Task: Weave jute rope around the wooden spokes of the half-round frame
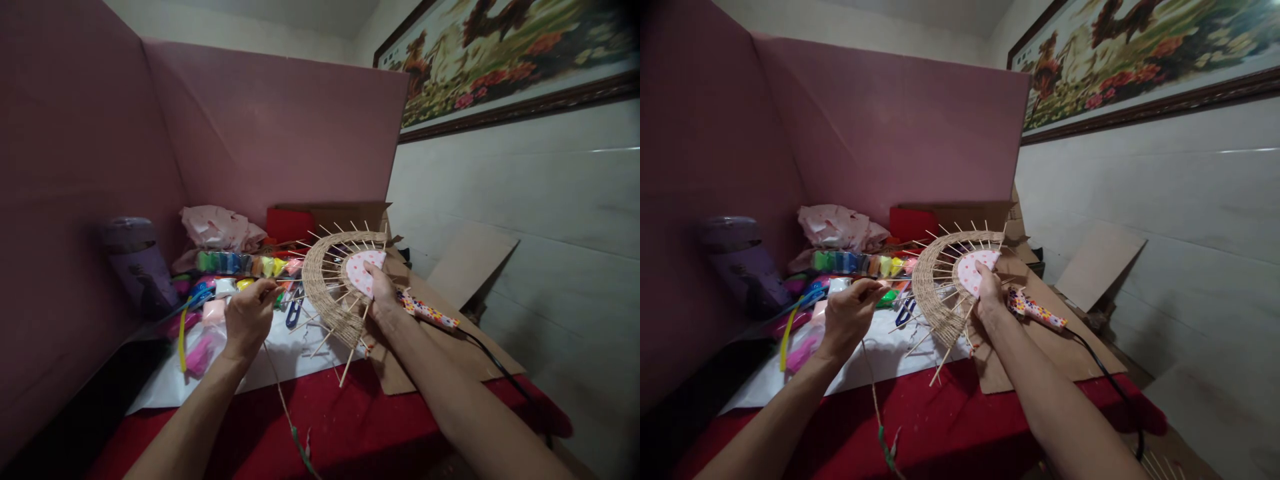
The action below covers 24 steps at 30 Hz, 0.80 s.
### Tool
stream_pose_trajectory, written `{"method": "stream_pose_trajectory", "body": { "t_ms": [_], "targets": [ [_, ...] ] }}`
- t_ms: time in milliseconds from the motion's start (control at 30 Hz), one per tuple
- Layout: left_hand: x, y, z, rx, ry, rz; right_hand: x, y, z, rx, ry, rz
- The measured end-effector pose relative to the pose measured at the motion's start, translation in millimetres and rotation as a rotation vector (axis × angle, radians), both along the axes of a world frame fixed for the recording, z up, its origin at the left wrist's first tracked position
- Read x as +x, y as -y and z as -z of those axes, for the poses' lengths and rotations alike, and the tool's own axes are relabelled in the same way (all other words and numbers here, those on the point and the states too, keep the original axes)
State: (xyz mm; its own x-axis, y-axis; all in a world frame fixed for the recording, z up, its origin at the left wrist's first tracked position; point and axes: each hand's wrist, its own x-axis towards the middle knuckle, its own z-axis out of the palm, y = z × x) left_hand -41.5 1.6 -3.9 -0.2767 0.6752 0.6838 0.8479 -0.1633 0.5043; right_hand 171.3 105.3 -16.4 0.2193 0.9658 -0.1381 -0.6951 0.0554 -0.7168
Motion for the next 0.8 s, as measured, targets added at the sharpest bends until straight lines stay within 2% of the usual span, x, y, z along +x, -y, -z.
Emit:
{"method": "stream_pose_trajectory", "body": {
  "t_ms": [233, 533, 800],
  "targets": [
    [-4, -7, 7.8, -0.032, 0.181, 0.16, -5, 10, -9.8, 0.004, -0.024, -0.121],
    [-3, -5, 7.3, -0.042, 0.09, 0.095, -7, 14, -12.4, 0.028, -0.049, -0.147],
    [-1, -7, 12.6, -0.115, 0.23, 0.187, -6, 16, -12.8, 0.028, -0.105, -0.241]
  ]
}}
